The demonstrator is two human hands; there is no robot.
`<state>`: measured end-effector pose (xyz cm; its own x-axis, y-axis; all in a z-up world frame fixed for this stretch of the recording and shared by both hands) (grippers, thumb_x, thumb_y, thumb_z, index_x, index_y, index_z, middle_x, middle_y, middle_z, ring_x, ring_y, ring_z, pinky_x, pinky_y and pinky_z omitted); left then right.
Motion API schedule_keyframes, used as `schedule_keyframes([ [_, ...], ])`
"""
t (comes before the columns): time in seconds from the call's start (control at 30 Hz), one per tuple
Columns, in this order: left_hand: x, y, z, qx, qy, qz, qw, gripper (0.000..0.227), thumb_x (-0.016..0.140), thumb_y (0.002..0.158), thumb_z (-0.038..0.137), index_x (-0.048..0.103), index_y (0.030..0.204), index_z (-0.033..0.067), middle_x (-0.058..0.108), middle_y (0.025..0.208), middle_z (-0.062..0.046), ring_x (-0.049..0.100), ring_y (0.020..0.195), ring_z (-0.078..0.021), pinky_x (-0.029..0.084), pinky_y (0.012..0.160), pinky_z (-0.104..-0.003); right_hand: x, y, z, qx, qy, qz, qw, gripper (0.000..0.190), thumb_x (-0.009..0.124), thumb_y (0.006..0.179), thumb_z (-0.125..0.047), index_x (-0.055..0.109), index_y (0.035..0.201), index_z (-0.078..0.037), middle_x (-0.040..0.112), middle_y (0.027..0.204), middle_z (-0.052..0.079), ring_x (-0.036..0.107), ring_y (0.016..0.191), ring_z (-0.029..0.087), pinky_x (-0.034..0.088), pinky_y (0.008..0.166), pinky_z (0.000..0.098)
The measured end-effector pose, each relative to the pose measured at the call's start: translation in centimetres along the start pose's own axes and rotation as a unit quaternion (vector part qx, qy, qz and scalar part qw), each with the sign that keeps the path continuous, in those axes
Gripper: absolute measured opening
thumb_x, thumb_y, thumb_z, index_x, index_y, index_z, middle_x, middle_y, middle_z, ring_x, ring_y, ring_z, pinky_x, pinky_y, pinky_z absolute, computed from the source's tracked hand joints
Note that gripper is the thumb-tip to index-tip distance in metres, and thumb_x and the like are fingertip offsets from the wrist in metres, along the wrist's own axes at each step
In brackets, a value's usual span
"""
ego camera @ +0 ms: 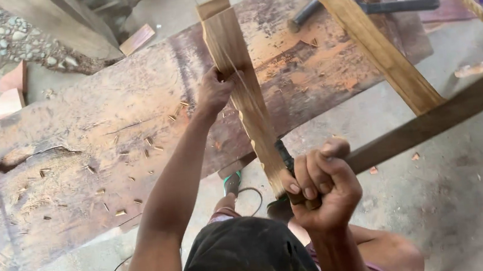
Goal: Marking, measuring, and cutting wooden pieces for furniture assembly using hand tools.
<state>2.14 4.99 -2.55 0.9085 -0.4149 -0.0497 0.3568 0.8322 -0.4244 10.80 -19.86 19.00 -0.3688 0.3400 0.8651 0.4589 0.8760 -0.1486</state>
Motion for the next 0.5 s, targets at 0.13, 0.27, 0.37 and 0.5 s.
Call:
schedule_keyframes([
  [0.13, -6.1, 2.7, 2.7, 0.082, -0.055, 0.086, 0.991, 0.037, 0.066, 0.092, 0.022, 0.064, 0.127, 0.0076, 0.076, 0.116, -0.015, 0.072, 0.086, -0.0226, 0.063, 0.068, -0.035, -0.4, 0.2, -0.5, 0.000, 0.011, 0.009, 1.000, 0.013, 0.053, 0.106, -0.006, 0.065, 0.108, -0.011, 0.033, 0.064, -0.004, 0.036, 0.055, 0.010, 0.041, 0.059, 0.0303],
  [0.27, -9.4, 4.2, 10.3, 0.109, 0.001, 0.094, 0.990, 0.033, 0.068, 0.099, 0.027, 0.070, 0.121, 0.0018, 0.077, 0.111, -0.016, 0.077, 0.083, -0.0205, 0.066, 0.067, -0.030, 0.0, 0.1, -0.5, -0.004, 0.009, 0.009, 1.000, 0.015, 0.053, 0.106, -0.005, 0.067, 0.109, -0.010, 0.033, 0.062, -0.004, 0.035, 0.054, 0.009, 0.041, 0.057, 0.0296],
  [0.37, -8.7, 6.3, 12.8, 0.086, -0.004, 0.037, 0.996, 0.033, 0.070, 0.096, 0.023, 0.070, 0.117, -0.0021, 0.078, 0.106, -0.019, 0.081, 0.087, -0.0233, 0.067, 0.074, -0.032, 0.1, 0.1, -1.0, -0.011, 0.005, 0.007, 1.000, 0.015, 0.053, 0.107, -0.006, 0.067, 0.110, -0.010, 0.033, 0.062, -0.004, 0.035, 0.054, 0.008, 0.041, 0.057, 0.0292],
  [0.5, -9.3, 11.0, 9.5, -0.025, -0.050, 0.015, 0.998, 0.030, 0.063, 0.097, 0.018, 0.068, 0.115, -0.0052, 0.077, 0.106, -0.021, 0.082, 0.095, -0.0274, 0.065, 0.080, -0.032, 0.6, -0.2, -1.6, -0.001, 0.005, -0.021, 1.000, 0.015, 0.052, 0.109, -0.005, 0.067, 0.108, -0.009, 0.033, 0.060, -0.004, 0.035, 0.056, 0.009, 0.041, 0.059, 0.0295],
])
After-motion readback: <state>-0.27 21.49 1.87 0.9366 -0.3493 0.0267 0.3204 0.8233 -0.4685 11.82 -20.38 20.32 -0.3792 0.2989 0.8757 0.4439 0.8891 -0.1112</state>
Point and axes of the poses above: each hand's wrist, its own y-axis towards the middle knuckle, its own x-axis out of the palm, z = x × y, the point moved 6 cm from there along y, towards the middle knuckle
